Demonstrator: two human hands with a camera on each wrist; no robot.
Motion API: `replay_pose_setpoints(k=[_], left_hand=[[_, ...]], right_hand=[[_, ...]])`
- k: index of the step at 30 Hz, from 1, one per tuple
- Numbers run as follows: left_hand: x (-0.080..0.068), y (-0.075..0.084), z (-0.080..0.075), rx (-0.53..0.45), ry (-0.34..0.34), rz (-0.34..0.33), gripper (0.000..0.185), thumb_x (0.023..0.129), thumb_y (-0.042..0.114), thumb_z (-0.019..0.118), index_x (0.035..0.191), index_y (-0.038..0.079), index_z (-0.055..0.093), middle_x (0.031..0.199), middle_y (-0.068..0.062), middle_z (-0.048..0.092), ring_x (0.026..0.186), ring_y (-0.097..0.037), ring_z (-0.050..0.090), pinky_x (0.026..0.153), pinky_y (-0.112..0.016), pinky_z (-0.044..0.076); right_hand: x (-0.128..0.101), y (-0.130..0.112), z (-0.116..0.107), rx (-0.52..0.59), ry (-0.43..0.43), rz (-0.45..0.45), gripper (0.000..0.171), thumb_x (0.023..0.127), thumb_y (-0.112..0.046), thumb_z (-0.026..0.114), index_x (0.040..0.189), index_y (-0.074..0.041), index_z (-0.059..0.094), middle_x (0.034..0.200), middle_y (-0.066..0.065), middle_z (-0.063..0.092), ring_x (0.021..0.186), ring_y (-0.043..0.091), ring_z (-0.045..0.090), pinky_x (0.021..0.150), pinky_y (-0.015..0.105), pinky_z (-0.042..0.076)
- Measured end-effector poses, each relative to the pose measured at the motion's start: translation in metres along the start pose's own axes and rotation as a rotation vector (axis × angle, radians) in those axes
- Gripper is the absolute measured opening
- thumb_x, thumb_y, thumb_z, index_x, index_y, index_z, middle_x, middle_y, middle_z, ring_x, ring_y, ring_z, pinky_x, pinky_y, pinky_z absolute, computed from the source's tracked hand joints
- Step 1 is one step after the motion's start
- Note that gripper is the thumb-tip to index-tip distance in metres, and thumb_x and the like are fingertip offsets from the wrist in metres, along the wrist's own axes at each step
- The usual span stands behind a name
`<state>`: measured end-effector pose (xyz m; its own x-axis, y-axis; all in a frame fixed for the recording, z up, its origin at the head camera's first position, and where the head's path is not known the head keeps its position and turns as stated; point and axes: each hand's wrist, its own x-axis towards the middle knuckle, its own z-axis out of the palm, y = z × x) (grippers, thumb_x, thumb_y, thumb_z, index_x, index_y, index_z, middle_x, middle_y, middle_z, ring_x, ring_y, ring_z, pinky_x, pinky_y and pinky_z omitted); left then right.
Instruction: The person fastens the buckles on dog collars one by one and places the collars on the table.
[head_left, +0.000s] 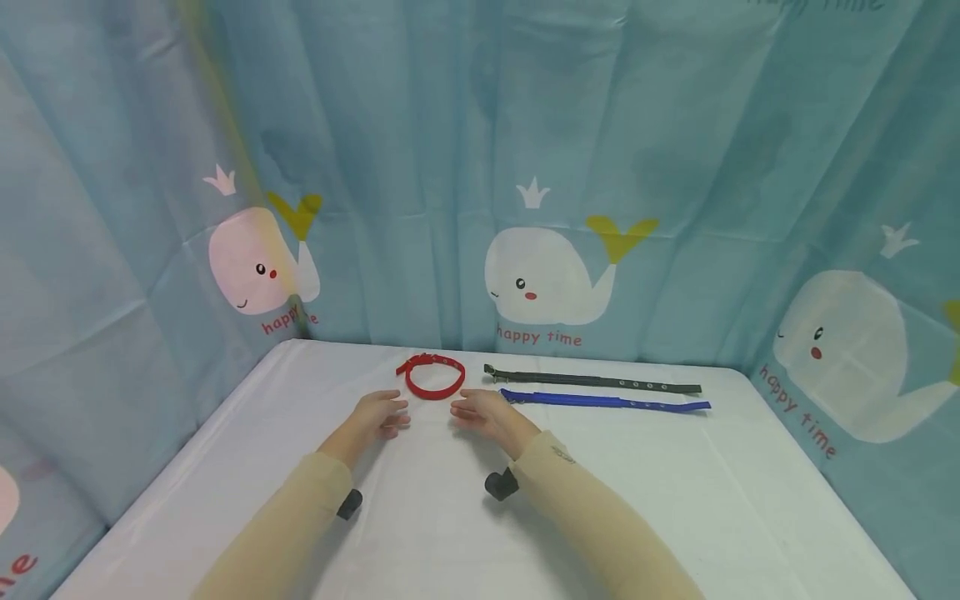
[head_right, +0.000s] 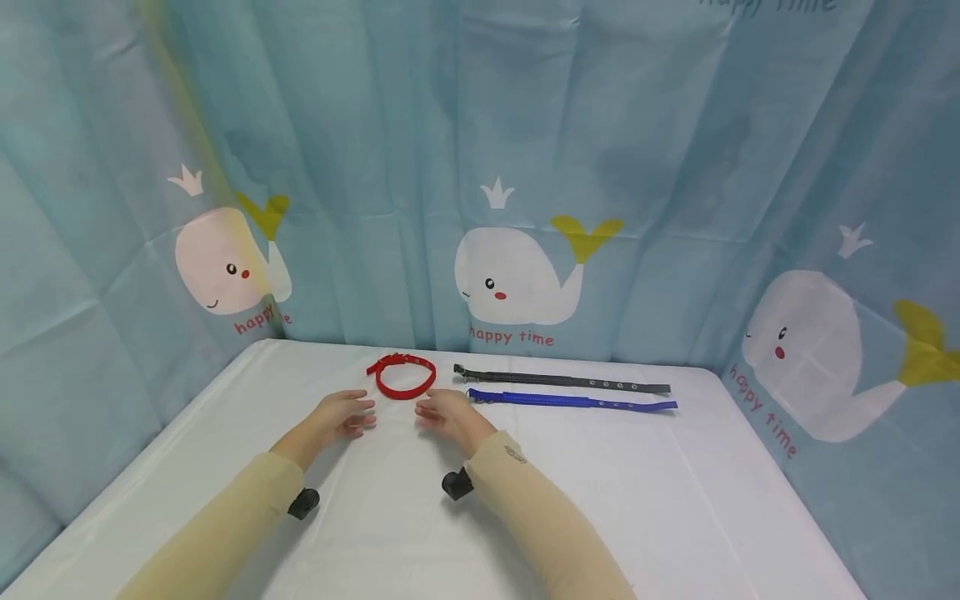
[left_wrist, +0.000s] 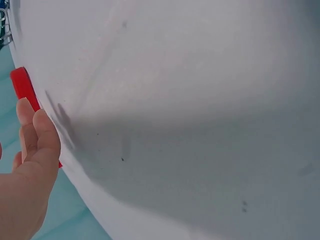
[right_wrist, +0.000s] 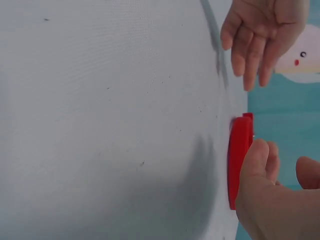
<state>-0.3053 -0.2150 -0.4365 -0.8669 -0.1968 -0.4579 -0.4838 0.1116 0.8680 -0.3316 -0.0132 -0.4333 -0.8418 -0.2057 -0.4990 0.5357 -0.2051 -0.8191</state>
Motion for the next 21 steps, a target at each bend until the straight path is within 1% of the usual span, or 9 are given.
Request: replay_pose_setpoints(k=[2, 4, 7, 11, 15, 17, 18, 21], left_hand=[[-0.005, -0.001, 0.000, 0.005, -0.019, 0.020, 0.054, 0.101, 0.019, 0.052, 0.148, 0.000, 0.033, 0.137, -0.024, 0.050, 0.101, -0.026, 0.066, 0.085, -0.030, 0.052], [-0.010, -0.002, 0.000, 0.003, -0.035, 0.042, 0.053, 0.101, 0.018, 0.051, 0.148, 0.000, 0.034, 0.137, -0.024, 0.050, 0.103, -0.027, 0.066, 0.087, -0.033, 0.052], [-0.016, -0.004, 0.002, 0.012, -0.065, 0.081, 0.052, 0.102, 0.017, 0.050, 0.147, -0.002, 0.033, 0.138, -0.026, 0.049, 0.104, -0.027, 0.066, 0.087, -0.034, 0.052], [-0.023, -0.006, 0.005, 0.034, -0.080, 0.119, 0.050, 0.102, 0.016, 0.050, 0.146, -0.002, 0.035, 0.138, -0.025, 0.050, 0.102, -0.026, 0.066, 0.086, -0.034, 0.052], [-0.029, -0.009, 0.008, 0.047, -0.073, 0.126, 0.049, 0.101, 0.017, 0.050, 0.145, -0.002, 0.037, 0.136, -0.025, 0.051, 0.098, -0.024, 0.067, 0.087, -0.035, 0.052], [-0.032, -0.010, 0.010, 0.042, -0.072, 0.124, 0.049, 0.101, 0.017, 0.051, 0.144, -0.002, 0.038, 0.135, -0.025, 0.052, 0.096, -0.023, 0.068, 0.087, -0.035, 0.052], [-0.033, -0.011, 0.011, 0.044, -0.074, 0.127, 0.048, 0.101, 0.017, 0.051, 0.144, -0.002, 0.038, 0.135, -0.025, 0.052, 0.096, -0.023, 0.068, 0.086, -0.035, 0.052], [-0.038, -0.011, 0.015, 0.044, -0.078, 0.137, 0.048, 0.101, 0.018, 0.050, 0.143, -0.002, 0.039, 0.134, -0.025, 0.053, 0.095, -0.023, 0.068, 0.085, -0.035, 0.052]], right_hand=[[-0.006, -0.001, -0.006, -0.009, -0.013, -0.007, 0.048, 0.093, 0.007, 0.057, 0.140, 0.005, 0.046, 0.125, 0.024, 0.059, 0.106, 0.025, 0.063, 0.095, 0.038, 0.049], [-0.013, -0.002, -0.012, -0.018, -0.018, -0.019, 0.048, 0.093, 0.007, 0.056, 0.140, 0.005, 0.046, 0.126, 0.024, 0.058, 0.106, 0.024, 0.063, 0.096, 0.039, 0.047], [-0.021, -0.004, -0.024, -0.023, -0.015, -0.036, 0.048, 0.094, 0.007, 0.055, 0.140, 0.006, 0.045, 0.128, 0.026, 0.056, 0.110, 0.027, 0.061, 0.098, 0.041, 0.046], [-0.030, -0.007, -0.040, -0.011, -0.016, -0.054, 0.049, 0.094, 0.008, 0.052, 0.142, 0.006, 0.042, 0.134, 0.028, 0.052, 0.115, 0.030, 0.057, 0.101, 0.045, 0.042], [-0.041, -0.010, -0.054, -0.040, -0.027, -0.084, 0.050, 0.094, 0.007, 0.053, 0.143, 0.006, 0.041, 0.134, 0.027, 0.051, 0.108, 0.026, 0.059, 0.101, 0.045, 0.042], [-0.046, -0.012, -0.061, -0.063, -0.033, -0.103, 0.049, 0.094, 0.007, 0.053, 0.141, 0.007, 0.042, 0.130, 0.026, 0.053, 0.104, 0.025, 0.060, 0.100, 0.045, 0.044], [-0.049, -0.013, -0.066, -0.066, -0.048, -0.114, 0.049, 0.093, 0.008, 0.054, 0.140, 0.008, 0.042, 0.127, 0.026, 0.056, 0.101, 0.025, 0.062, 0.097, 0.044, 0.046], [-0.059, -0.016, -0.077, -0.084, -0.041, -0.130, 0.047, 0.093, 0.008, 0.054, 0.139, 0.010, 0.043, 0.124, 0.026, 0.057, 0.101, 0.026, 0.062, 0.096, 0.044, 0.047]])
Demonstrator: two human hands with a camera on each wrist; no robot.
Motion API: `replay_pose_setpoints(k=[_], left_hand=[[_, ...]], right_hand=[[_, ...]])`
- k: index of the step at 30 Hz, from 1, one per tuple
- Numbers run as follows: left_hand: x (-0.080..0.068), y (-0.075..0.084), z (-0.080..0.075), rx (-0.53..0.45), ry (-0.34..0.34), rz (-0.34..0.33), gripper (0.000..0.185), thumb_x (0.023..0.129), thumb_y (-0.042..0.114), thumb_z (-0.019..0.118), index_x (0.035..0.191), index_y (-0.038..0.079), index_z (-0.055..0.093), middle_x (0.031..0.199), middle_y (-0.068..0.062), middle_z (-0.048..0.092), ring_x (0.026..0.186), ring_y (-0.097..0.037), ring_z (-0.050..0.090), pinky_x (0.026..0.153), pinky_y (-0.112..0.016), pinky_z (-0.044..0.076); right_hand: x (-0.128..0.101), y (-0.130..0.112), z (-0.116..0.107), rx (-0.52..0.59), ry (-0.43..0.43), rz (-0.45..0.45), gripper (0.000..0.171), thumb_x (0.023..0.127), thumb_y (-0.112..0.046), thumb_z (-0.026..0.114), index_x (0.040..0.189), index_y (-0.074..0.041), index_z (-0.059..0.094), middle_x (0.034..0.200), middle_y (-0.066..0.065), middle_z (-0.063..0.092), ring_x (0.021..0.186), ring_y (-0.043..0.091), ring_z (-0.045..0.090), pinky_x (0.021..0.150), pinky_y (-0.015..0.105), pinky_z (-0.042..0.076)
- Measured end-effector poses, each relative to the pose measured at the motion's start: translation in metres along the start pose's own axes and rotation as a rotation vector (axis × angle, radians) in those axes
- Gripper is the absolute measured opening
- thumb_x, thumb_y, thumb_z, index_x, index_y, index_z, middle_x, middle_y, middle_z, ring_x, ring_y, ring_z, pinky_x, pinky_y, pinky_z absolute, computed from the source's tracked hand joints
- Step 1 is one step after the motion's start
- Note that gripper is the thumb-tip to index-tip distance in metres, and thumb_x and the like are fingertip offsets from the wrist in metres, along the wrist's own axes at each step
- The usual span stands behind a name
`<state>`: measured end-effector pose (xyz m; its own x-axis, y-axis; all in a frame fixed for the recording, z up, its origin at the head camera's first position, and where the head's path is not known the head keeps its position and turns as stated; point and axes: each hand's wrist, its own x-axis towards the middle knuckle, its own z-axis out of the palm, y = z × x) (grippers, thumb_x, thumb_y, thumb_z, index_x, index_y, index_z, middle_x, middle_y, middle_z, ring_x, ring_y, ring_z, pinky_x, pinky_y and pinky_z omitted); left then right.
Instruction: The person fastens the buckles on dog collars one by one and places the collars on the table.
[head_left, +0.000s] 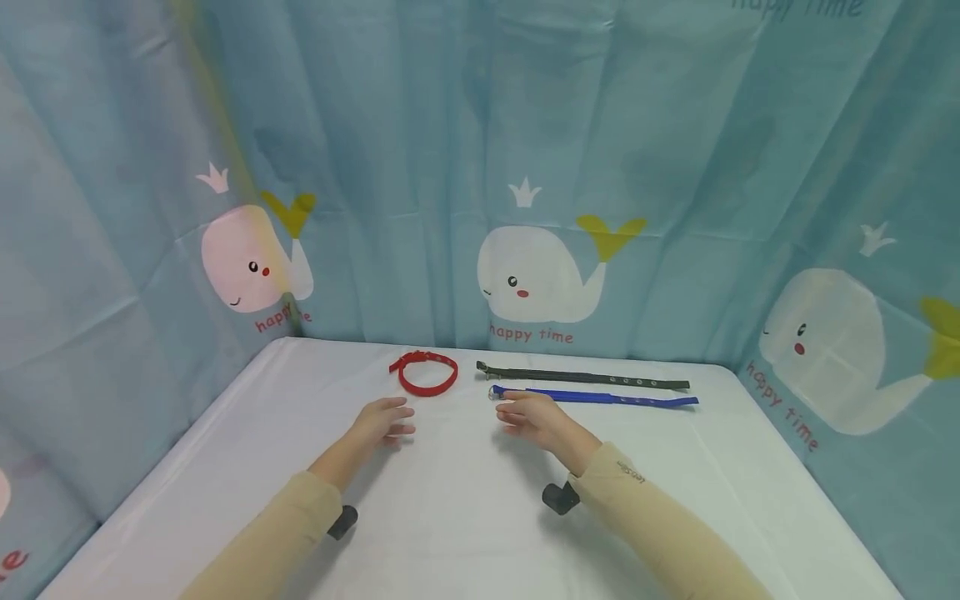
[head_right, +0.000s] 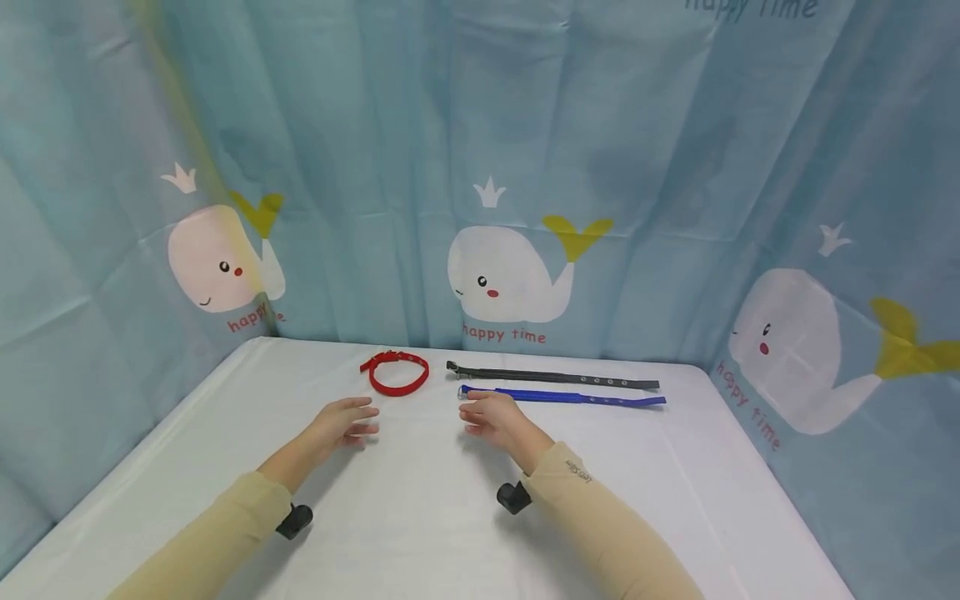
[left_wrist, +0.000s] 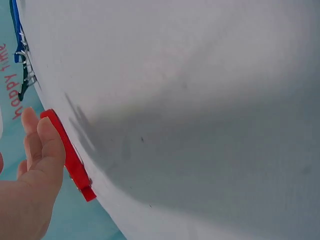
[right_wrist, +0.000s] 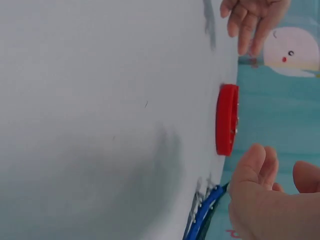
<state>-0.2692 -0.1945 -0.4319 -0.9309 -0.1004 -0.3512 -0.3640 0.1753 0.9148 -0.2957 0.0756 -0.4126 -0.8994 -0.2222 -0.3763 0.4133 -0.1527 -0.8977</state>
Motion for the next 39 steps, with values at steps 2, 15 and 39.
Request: replay_pose_setpoints(k=[2, 15, 39], left_hand=[[-0.002, 0.000, 0.004, 0.008, -0.004, 0.005, 0.048, 0.101, 0.019, 0.051, 0.143, -0.001, 0.040, 0.133, -0.025, 0.053, 0.095, -0.024, 0.068, 0.086, -0.035, 0.052], [-0.013, 0.000, 0.026, 0.001, -0.066, 0.060, 0.049, 0.100, 0.022, 0.052, 0.141, -0.003, 0.042, 0.131, -0.024, 0.055, 0.106, -0.031, 0.062, 0.092, -0.042, 0.050], [-0.011, 0.016, 0.069, 0.003, -0.072, 0.021, 0.045, 0.099, 0.019, 0.054, 0.139, 0.000, 0.047, 0.130, -0.022, 0.055, 0.110, -0.031, 0.060, 0.092, -0.041, 0.049]], right_hand=[[-0.005, -0.002, -0.008, 0.000, 0.017, 0.005, 0.046, 0.094, 0.007, 0.051, 0.140, 0.009, 0.042, 0.125, 0.026, 0.056, 0.104, 0.027, 0.060, 0.098, 0.045, 0.045], [-0.019, 0.001, -0.060, -0.038, 0.100, -0.005, 0.046, 0.100, 0.003, 0.043, 0.144, 0.009, 0.035, 0.136, 0.030, 0.046, 0.104, 0.028, 0.061, 0.104, 0.049, 0.038], [-0.042, -0.010, -0.120, 0.006, 0.167, -0.014, 0.054, 0.099, 0.002, 0.045, 0.148, 0.009, 0.024, 0.125, 0.023, 0.053, 0.092, 0.017, 0.061, 0.103, 0.045, 0.038]])
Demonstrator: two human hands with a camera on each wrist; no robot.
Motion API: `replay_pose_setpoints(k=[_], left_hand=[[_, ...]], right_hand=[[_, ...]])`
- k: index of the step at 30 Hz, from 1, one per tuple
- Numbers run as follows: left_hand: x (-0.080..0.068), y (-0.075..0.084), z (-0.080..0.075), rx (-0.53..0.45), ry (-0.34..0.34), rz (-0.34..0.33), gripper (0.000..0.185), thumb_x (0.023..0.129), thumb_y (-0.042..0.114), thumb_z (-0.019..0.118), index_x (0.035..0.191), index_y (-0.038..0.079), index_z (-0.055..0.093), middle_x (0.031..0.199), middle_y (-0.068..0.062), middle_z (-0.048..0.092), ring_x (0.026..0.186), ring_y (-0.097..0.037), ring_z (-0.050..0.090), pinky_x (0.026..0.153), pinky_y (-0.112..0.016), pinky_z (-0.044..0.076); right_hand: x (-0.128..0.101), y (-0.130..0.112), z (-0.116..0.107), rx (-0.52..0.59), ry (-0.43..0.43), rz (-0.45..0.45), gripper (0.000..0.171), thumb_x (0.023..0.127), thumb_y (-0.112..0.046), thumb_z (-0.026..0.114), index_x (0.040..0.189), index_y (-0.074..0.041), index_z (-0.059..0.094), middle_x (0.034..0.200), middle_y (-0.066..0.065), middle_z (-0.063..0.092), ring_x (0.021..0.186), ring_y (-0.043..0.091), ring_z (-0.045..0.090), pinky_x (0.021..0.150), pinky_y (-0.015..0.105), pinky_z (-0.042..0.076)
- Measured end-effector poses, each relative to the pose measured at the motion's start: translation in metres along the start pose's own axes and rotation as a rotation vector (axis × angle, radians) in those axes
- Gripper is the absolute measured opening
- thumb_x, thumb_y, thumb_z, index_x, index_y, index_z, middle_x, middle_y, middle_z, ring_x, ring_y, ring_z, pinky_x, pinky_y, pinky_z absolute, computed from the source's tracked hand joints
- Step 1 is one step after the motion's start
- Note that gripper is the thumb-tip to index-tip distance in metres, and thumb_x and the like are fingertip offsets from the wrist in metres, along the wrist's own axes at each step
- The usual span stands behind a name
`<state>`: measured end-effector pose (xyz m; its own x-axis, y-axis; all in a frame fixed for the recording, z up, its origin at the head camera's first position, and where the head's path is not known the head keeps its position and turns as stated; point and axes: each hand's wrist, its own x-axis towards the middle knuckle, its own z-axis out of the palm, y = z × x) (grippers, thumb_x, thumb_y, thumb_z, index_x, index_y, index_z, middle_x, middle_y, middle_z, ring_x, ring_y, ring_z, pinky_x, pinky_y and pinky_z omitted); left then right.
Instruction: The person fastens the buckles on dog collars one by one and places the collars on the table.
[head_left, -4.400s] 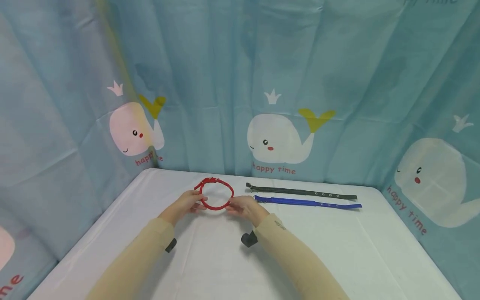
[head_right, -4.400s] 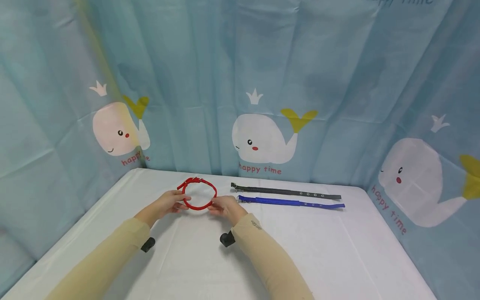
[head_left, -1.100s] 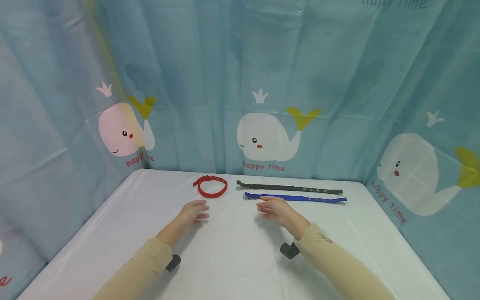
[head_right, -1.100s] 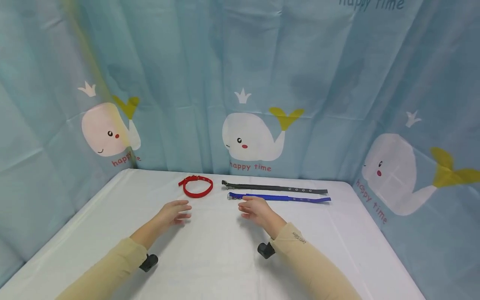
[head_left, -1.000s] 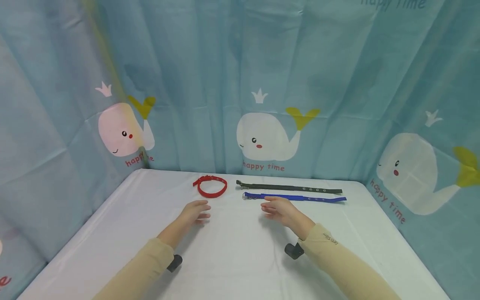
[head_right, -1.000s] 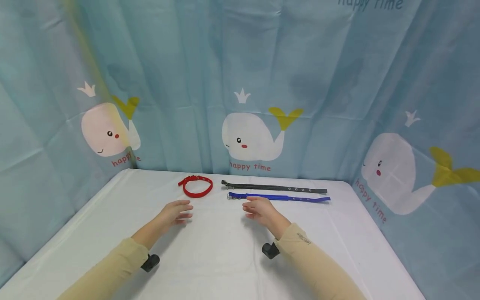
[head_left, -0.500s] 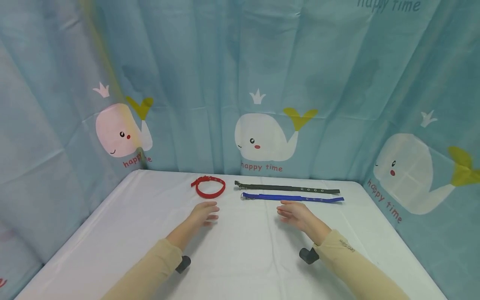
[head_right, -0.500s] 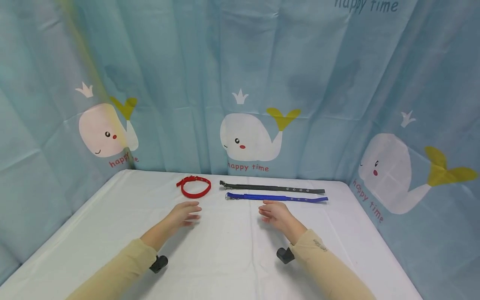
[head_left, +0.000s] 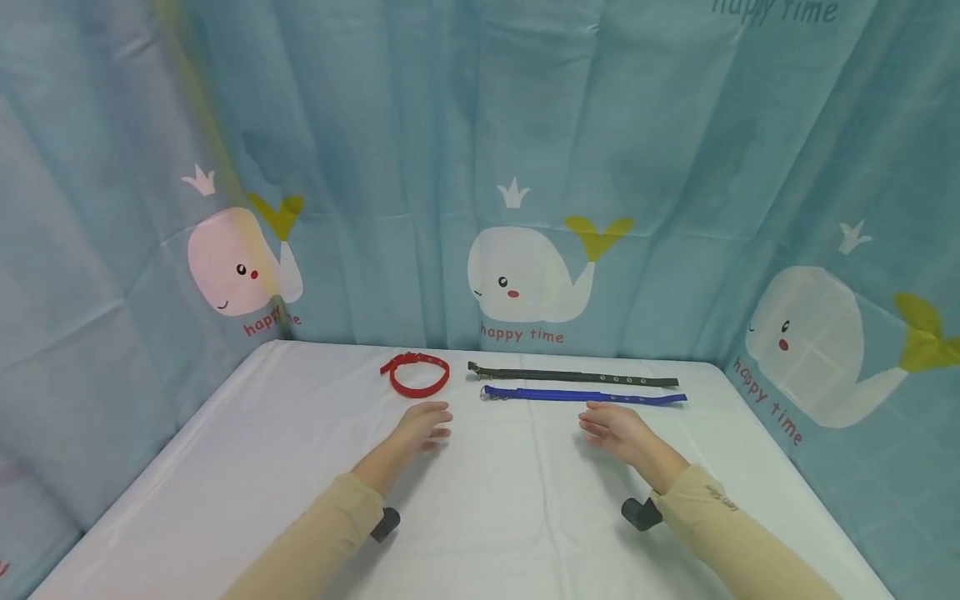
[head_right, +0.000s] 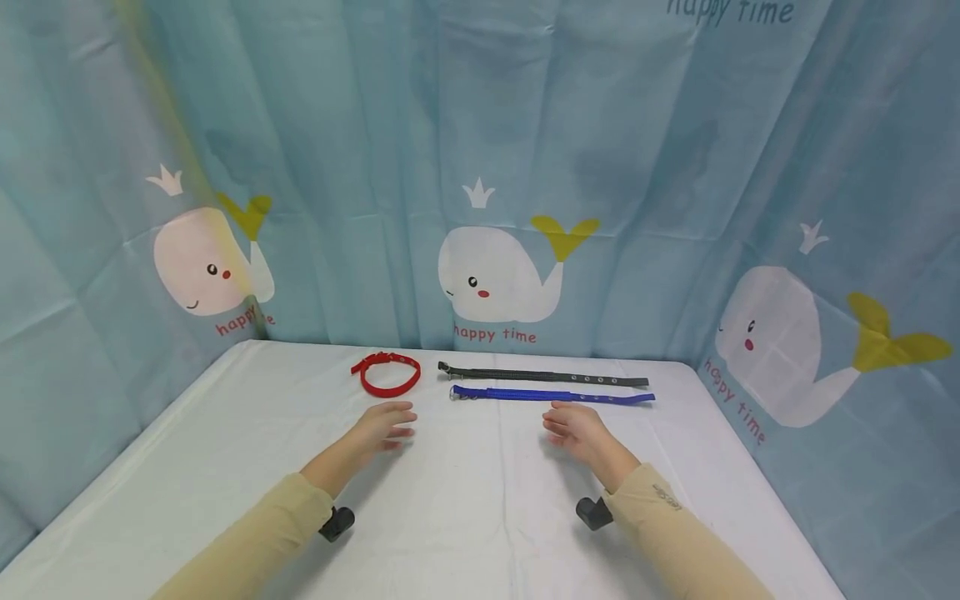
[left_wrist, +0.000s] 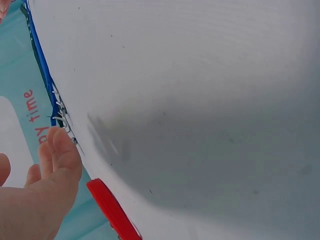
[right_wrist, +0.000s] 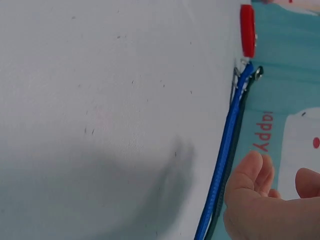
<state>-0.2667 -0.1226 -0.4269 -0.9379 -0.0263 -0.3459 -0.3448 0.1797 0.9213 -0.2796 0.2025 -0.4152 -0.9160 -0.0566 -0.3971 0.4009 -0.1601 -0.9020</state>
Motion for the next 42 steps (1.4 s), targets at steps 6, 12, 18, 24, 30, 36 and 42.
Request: replay_pose_setpoints(k=[6, 12, 18, 24, 30, 36, 42], left_hand=[[0.004, 0.003, 0.008, 0.005, -0.005, -0.010, 0.045, 0.099, 0.019, 0.055, 0.140, 0.001, 0.047, 0.132, -0.021, 0.055, 0.110, -0.030, 0.060, 0.093, -0.041, 0.049], [0.011, 0.005, 0.016, 0.008, 0.005, -0.019, 0.046, 0.099, 0.019, 0.055, 0.140, 0.002, 0.047, 0.133, -0.021, 0.054, 0.109, -0.029, 0.060, 0.092, -0.040, 0.049], [0.019, 0.008, 0.026, 0.018, 0.024, -0.040, 0.047, 0.099, 0.020, 0.055, 0.141, 0.003, 0.047, 0.136, -0.020, 0.052, 0.114, -0.030, 0.057, 0.093, -0.040, 0.049], [0.028, 0.012, 0.035, -0.004, 0.027, -0.039, 0.046, 0.099, 0.019, 0.054, 0.142, 0.003, 0.046, 0.137, -0.021, 0.051, 0.117, -0.032, 0.056, 0.096, -0.042, 0.046], [0.035, 0.013, 0.042, 0.000, 0.048, -0.054, 0.047, 0.099, 0.017, 0.054, 0.143, 0.001, 0.044, 0.137, -0.022, 0.050, 0.117, -0.032, 0.056, 0.097, -0.043, 0.046], [0.042, 0.014, 0.049, 0.037, 0.065, -0.055, 0.048, 0.099, 0.017, 0.055, 0.144, 0.004, 0.044, 0.141, -0.020, 0.047, 0.121, -0.034, 0.052, 0.097, -0.043, 0.045], [0.054, 0.014, 0.055, 0.045, 0.059, -0.048, 0.053, 0.098, 0.017, 0.057, 0.147, 0.006, 0.040, 0.143, -0.019, 0.045, 0.124, -0.036, 0.050, 0.100, -0.046, 0.043]], right_hand=[[-0.003, -0.004, -0.011, 0.008, 0.009, 0.005, 0.055, 0.099, 0.000, 0.046, 0.148, 0.009, 0.022, 0.105, 0.010, 0.061, 0.091, 0.015, 0.062, 0.101, 0.043, 0.041], [-0.002, -0.006, -0.025, 0.004, 0.034, 0.015, 0.058, 0.100, -0.003, 0.048, 0.150, 0.008, 0.020, 0.114, 0.014, 0.056, 0.097, 0.017, 0.060, 0.107, 0.044, 0.035], [0.001, -0.008, -0.042, -0.016, 0.049, 0.031, 0.060, 0.100, -0.004, 0.048, 0.151, 0.007, 0.017, 0.118, 0.014, 0.053, 0.096, 0.015, 0.060, 0.102, 0.040, 0.042], [0.004, -0.010, -0.059, -0.005, 0.105, 0.043, 0.062, 0.100, -0.004, 0.048, 0.151, 0.006, 0.015, 0.114, 0.013, 0.056, 0.088, 0.012, 0.062, 0.095, 0.035, 0.047], [0.008, -0.012, -0.075, 0.060, 0.173, 0.047, 0.060, 0.101, -0.005, 0.045, 0.151, 0.008, 0.014, 0.125, 0.019, 0.047, 0.082, 0.010, 0.062, 0.095, 0.033, 0.047], [0.014, -0.014, -0.092, 0.097, 0.232, 0.067, 0.062, 0.103, -0.011, 0.042, 0.152, 0.005, 0.009, 0.153, 0.026, 0.023, 0.113, 0.019, 0.056, 0.100, 0.029, 0.043], [0.026, -0.013, -0.115, 0.088, 0.227, 0.065, 0.069, 0.102, -0.012, 0.048, 0.152, 0.006, 0.004, 0.156, 0.028, 0.016, 0.141, 0.034, 0.029, 0.108, 0.035, 0.035]])
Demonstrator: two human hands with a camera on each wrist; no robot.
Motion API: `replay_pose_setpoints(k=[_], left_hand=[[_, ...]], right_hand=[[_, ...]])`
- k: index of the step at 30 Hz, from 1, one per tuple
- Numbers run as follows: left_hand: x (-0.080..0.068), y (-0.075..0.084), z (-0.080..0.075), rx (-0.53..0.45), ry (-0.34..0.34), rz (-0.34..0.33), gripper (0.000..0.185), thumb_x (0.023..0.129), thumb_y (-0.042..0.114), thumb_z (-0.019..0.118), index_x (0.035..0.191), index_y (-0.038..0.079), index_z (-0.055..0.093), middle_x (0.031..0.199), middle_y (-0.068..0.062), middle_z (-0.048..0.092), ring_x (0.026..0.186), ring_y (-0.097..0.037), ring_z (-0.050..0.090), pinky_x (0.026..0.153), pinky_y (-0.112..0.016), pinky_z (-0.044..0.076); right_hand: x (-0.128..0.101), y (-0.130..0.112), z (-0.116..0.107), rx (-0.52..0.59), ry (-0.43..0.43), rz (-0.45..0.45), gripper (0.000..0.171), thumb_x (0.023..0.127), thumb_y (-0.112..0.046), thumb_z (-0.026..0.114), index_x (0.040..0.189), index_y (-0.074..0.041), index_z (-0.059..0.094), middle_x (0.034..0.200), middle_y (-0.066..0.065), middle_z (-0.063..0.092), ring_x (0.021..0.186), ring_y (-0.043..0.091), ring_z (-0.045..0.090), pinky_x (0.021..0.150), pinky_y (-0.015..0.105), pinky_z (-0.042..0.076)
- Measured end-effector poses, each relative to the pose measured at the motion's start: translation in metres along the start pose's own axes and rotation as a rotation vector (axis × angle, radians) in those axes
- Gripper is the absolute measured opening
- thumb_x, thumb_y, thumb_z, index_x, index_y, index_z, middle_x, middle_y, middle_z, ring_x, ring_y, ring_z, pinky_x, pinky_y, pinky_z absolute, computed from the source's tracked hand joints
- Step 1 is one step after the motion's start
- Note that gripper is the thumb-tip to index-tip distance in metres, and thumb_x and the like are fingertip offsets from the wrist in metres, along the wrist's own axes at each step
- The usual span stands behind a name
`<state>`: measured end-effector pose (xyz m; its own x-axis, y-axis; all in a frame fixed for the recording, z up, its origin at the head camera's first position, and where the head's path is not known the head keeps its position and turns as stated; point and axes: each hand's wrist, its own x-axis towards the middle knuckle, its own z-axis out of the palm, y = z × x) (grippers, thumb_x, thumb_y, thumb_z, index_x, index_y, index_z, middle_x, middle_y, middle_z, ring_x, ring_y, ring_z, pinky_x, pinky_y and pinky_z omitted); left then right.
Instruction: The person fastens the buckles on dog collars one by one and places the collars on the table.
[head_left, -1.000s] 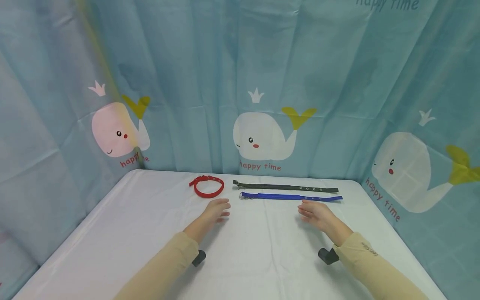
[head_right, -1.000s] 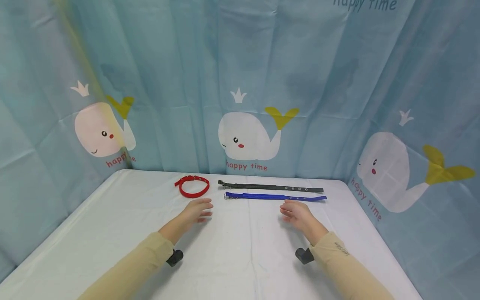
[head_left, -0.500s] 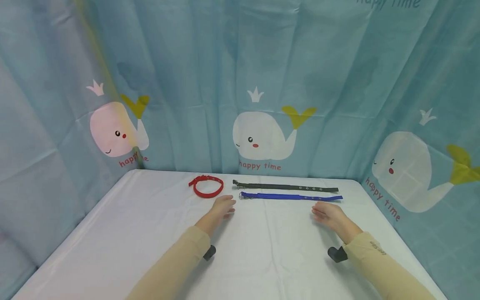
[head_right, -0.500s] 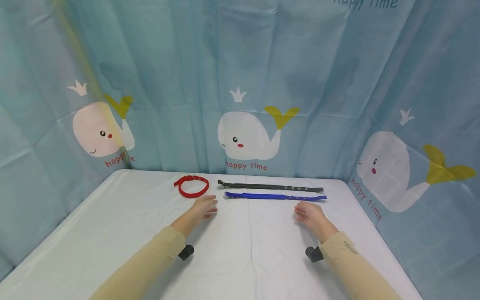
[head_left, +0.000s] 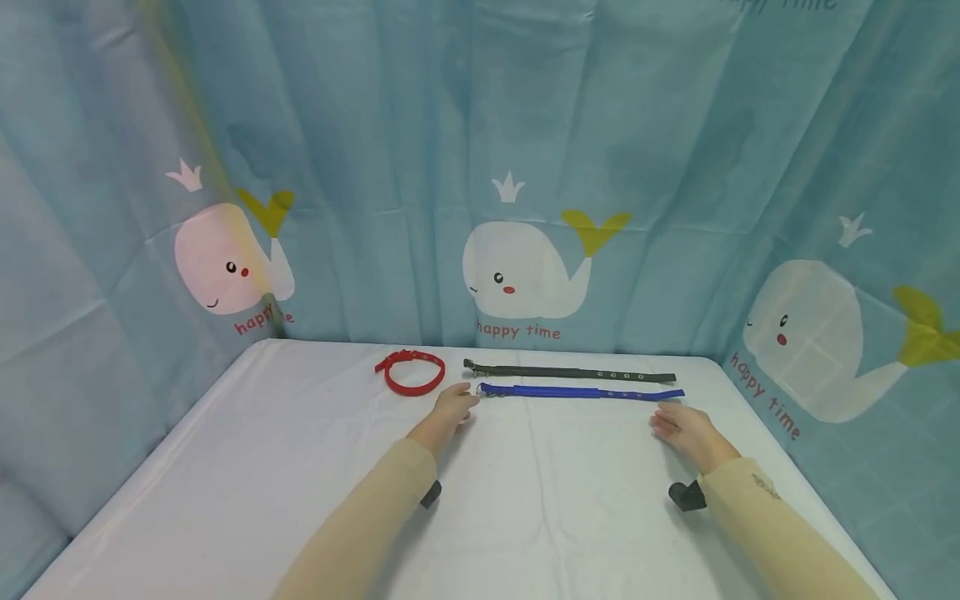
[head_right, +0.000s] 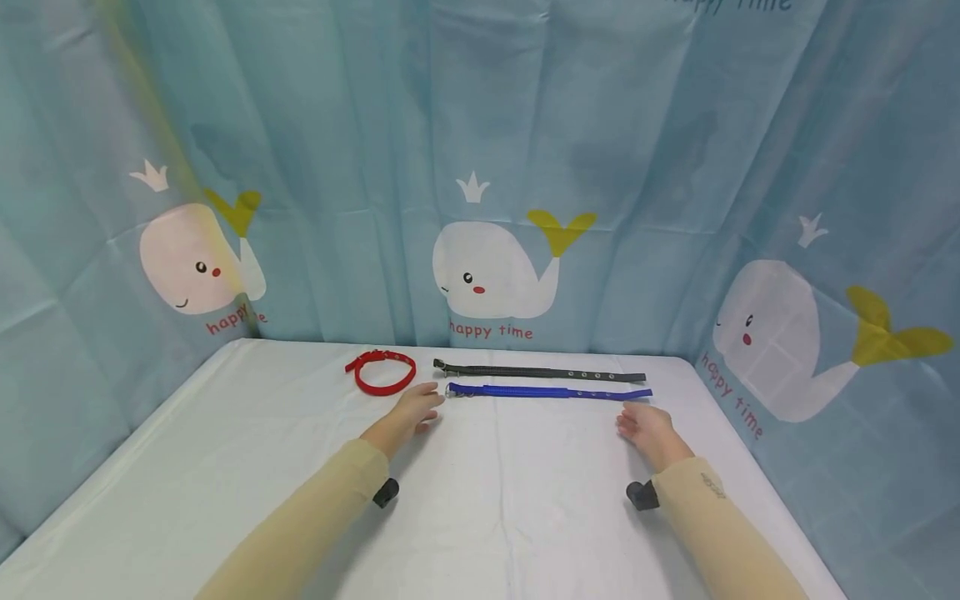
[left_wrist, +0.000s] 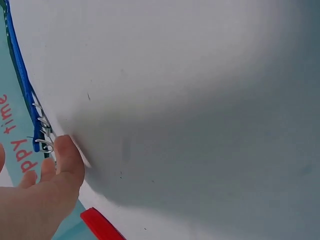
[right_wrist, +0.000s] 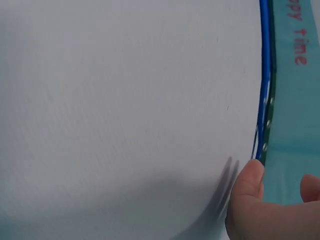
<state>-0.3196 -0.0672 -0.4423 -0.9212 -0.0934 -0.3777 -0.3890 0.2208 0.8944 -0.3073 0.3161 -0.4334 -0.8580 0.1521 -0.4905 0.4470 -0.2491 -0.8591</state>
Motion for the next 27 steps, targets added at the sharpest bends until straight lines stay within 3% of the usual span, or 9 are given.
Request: replay_pose_setpoints(k=[3, 6, 10, 12, 14, 16, 21, 24, 27], left_hand=[[0.007, 0.001, 0.000, 0.010, -0.017, 0.004, 0.055, 0.097, 0.015, 0.058, 0.148, 0.007, 0.038, 0.144, -0.019, 0.045, 0.123, -0.034, 0.052, 0.099, -0.045, 0.043], [0.014, 0.001, -0.003, 0.054, -0.034, 0.002, 0.057, 0.096, 0.014, 0.061, 0.148, 0.009, 0.038, 0.143, -0.019, 0.046, 0.120, -0.032, 0.055, 0.098, -0.044, 0.045], [0.021, 0.002, -0.005, 0.138, -0.053, 0.007, 0.060, 0.094, 0.014, 0.064, 0.148, 0.011, 0.038, 0.141, -0.019, 0.048, 0.114, -0.030, 0.058, 0.095, -0.043, 0.046], [0.024, 0.002, -0.004, 0.175, -0.066, 0.020, 0.060, 0.094, 0.014, 0.064, 0.149, 0.011, 0.038, 0.140, -0.019, 0.049, 0.112, -0.029, 0.058, 0.091, -0.042, 0.048], [0.026, 0.002, -0.002, 0.207, -0.075, 0.034, 0.060, 0.094, 0.015, 0.064, 0.148, 0.012, 0.039, 0.136, -0.018, 0.052, 0.108, -0.028, 0.058, 0.085, -0.039, 0.049], [0.027, 0.002, 0.001, 0.245, -0.079, 0.053, 0.060, 0.094, 0.015, 0.065, 0.148, 0.011, 0.039, 0.132, -0.018, 0.054, 0.102, -0.027, 0.058, 0.078, -0.036, 0.048], [0.031, 0.003, 0.007, 0.313, -0.074, 0.101, 0.060, 0.093, 0.014, 0.066, 0.147, 0.010, 0.041, 0.126, -0.017, 0.057, 0.091, -0.025, 0.056, 0.068, -0.032, 0.045], [0.033, 0.003, 0.010, 0.347, -0.069, 0.119, 0.060, 0.092, 0.014, 0.066, 0.147, 0.010, 0.042, 0.126, -0.017, 0.057, 0.088, -0.023, 0.056, 0.070, -0.032, 0.047], [0.036, 0.004, 0.013, 0.379, -0.060, 0.146, 0.059, 0.092, 0.012, 0.067, 0.146, 0.009, 0.043, 0.123, -0.016, 0.058, 0.087, -0.023, 0.055, 0.070, -0.032, 0.048]], right_hand=[[0.004, -0.003, -0.006, 0.003, -0.005, -0.008, 0.068, 0.102, -0.012, 0.047, 0.152, 0.005, 0.003, 0.156, 0.028, 0.014, 0.141, 0.034, 0.028, 0.109, 0.035, 0.034], [0.004, -0.007, -0.008, -0.007, -0.002, -0.010, 0.065, 0.104, -0.012, 0.037, 0.152, 0.001, -0.004, 0.159, 0.023, 0.007, 0.145, 0.032, 0.019, 0.112, 0.035, 0.026], [0.008, -0.012, -0.013, -0.023, 0.000, -0.026, 0.070, 0.103, -0.005, 0.037, 0.151, -0.005, -0.014, 0.157, 0.026, 0.013, 0.131, 0.029, 0.042, 0.111, 0.035, 0.029], [0.012, -0.013, -0.017, -0.039, 0.003, -0.039, 0.075, 0.102, -0.001, 0.039, 0.150, -0.007, -0.018, 0.149, 0.030, 0.024, 0.111, 0.023, 0.056, 0.107, 0.034, 0.036], [0.015, -0.014, -0.020, -0.080, 0.019, -0.050, 0.080, 0.101, -0.001, 0.044, 0.150, -0.008, -0.019, 0.139, 0.028, 0.034, 0.092, 0.015, 0.062, 0.101, 0.031, 0.043], [0.017, -0.013, -0.023, -0.145, 0.031, -0.058, 0.082, 0.101, -0.003, 0.048, 0.151, -0.010, -0.017, 0.130, 0.024, 0.043, 0.083, 0.012, 0.064, 0.094, 0.029, 0.048], [0.026, -0.016, -0.029, -0.230, 0.008, -0.052, 0.082, 0.102, -0.010, 0.050, 0.153, -0.016, -0.015, 0.100, 0.012, 0.063, 0.081, 0.014, 0.066, 0.084, 0.027, 0.053], [0.032, -0.020, -0.032, -0.214, -0.020, -0.034, 0.079, 0.102, -0.006, 0.047, 0.153, -0.015, -0.013, 0.084, 0.007, 0.065, 0.077, 0.016, 0.067, 0.081, 0.028, 0.055], [0.036, -0.022, -0.033, -0.219, -0.024, -0.027, 0.076, 0.102, -0.003, 0.046, 0.154, -0.011, -0.009, 0.080, 0.007, 0.064, 0.075, 0.016, 0.067, 0.079, 0.029, 0.055]])
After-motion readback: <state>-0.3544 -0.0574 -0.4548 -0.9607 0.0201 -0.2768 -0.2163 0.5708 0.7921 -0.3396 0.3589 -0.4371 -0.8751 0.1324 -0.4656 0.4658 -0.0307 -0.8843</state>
